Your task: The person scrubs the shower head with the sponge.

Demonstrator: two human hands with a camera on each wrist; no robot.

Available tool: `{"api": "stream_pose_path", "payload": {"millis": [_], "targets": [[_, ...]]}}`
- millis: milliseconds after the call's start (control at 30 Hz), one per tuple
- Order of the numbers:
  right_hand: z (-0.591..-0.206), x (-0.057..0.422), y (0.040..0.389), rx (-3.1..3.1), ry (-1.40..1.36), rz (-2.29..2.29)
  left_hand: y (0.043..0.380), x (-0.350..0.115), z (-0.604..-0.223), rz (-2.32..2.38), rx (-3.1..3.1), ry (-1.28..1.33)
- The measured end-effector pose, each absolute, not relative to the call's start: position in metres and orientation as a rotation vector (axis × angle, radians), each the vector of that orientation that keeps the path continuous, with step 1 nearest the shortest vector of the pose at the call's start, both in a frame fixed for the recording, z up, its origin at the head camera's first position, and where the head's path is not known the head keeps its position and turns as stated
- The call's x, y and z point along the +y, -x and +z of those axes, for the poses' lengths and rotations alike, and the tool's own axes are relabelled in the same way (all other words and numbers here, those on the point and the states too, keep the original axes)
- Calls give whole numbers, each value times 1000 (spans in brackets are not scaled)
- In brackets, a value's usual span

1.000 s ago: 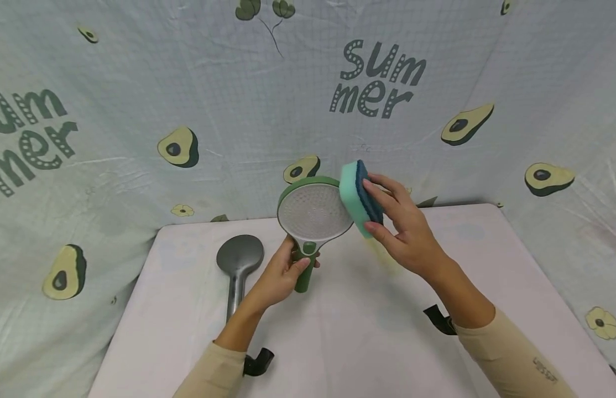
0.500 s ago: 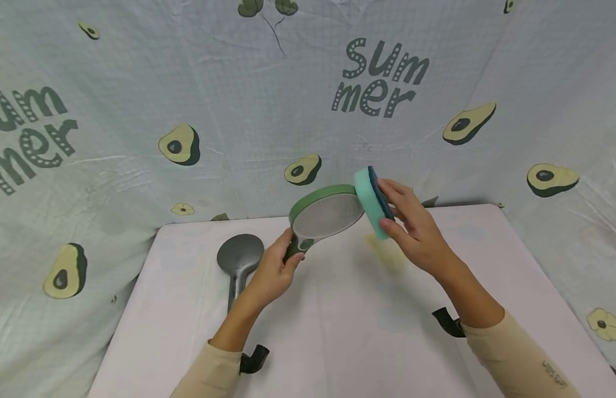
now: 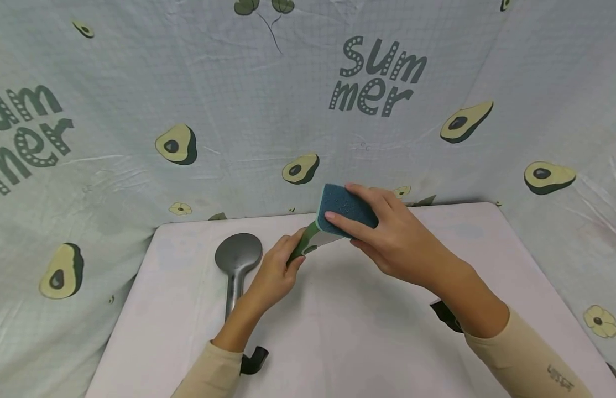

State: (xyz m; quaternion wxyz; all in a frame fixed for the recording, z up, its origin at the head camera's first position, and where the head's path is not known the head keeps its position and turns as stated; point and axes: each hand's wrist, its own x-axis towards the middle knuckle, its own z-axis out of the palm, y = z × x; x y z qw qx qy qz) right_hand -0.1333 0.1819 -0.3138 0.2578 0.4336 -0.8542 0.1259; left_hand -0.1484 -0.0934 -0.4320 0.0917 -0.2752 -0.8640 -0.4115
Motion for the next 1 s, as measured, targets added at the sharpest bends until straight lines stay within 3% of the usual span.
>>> {"api": "stream_pose_path", "payload": {"millis": [567,1000], "targets": [[-333,227,151,-2533,-825,833,144,-95,-420,-1281,-2540,807],[-312,204,140,-2290,-1006,388,143,-89,-418,-1257,-2451,736]]}}
